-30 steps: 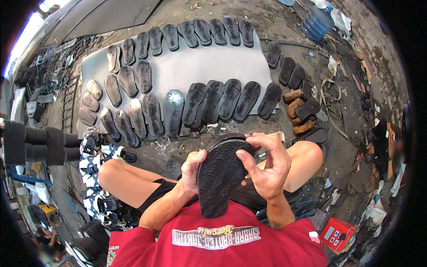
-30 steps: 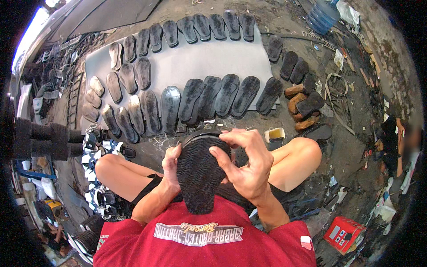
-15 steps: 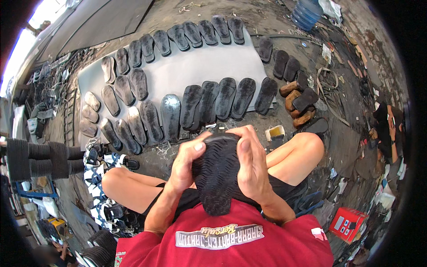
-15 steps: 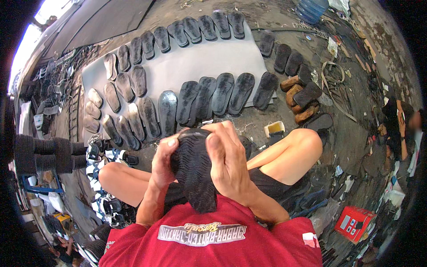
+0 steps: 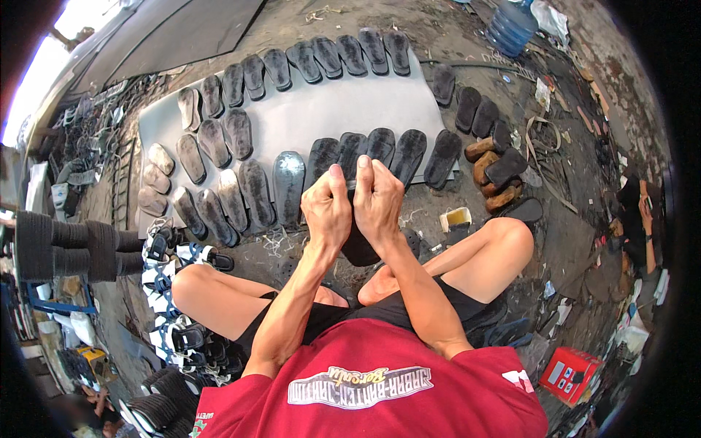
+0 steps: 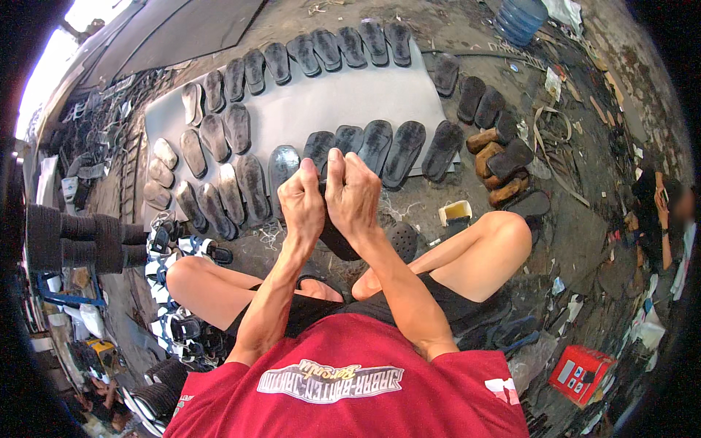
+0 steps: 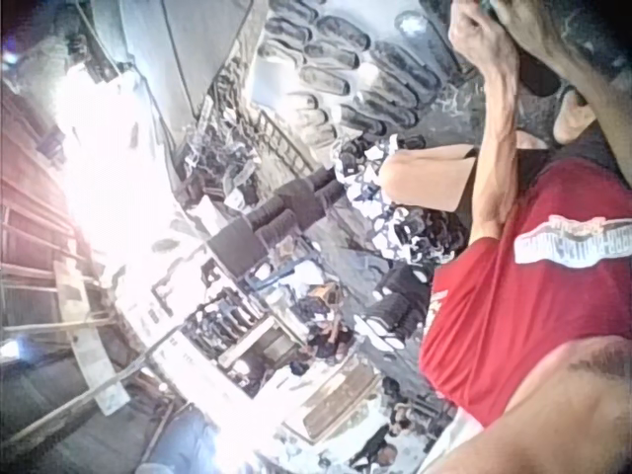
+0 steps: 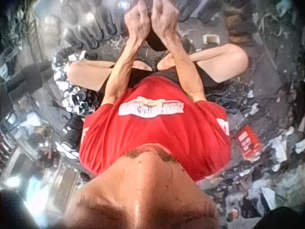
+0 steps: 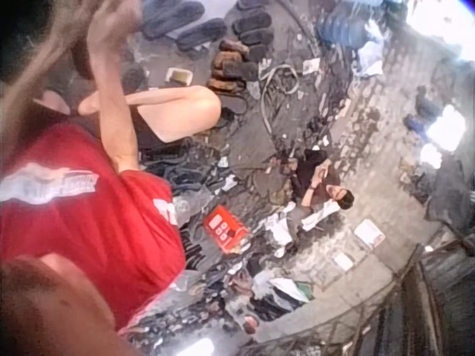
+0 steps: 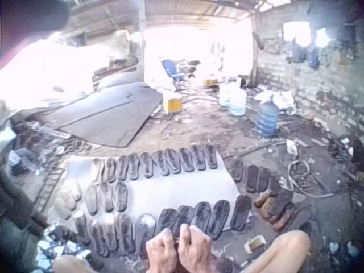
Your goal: The person sits on the ground and repeatedly picks up black shoe soles, rubs their surfaces with both hands, and places them back in rows. The person handles the soles one at a time, turning them over and wiping different parts of each sole.
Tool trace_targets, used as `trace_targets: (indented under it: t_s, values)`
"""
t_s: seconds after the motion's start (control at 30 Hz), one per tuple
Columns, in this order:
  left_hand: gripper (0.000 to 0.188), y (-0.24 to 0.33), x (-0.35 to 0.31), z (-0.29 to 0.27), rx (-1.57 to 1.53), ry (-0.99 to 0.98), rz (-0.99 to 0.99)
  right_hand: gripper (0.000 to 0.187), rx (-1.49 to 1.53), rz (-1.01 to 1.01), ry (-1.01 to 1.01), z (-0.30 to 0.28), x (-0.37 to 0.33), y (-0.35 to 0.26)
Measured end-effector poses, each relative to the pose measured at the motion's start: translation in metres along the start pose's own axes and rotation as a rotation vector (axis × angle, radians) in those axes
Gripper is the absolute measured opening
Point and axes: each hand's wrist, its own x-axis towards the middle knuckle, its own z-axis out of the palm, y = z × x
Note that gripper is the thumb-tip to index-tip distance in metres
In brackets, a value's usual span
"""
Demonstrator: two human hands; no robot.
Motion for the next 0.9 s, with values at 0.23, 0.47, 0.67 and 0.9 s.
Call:
trace_targets:
  t_s: [0.23, 0.47, 0.67, 0.9]
  values:
    - [0.061, -0.008, 0.001, -0.004, -0.065, 0.072, -0.227, 0.047, 0.041, -0.004, -0.078, 0.004, -0.014, 0.006]
    - [0.067, -0.016, -0.032, -0.004, 0.004, 0.051, -0.146, 0.066, -0.075, 0.12, 0.039, -0.008, -0.011, 0.027]
    - [0.082, -0.029, -0.013, 0.0, -0.016, 0.192, -0.42, 0.065, -0.024, 0.057, 0.075, 0.002, -0.025, 0.016]
    - [0.084, -0.042, -0.055, 0.015, -0.02, 0.065, -0.461, 0.078, -0.029, 0.323, 0.18, -0.002, -0.007, 0.042]
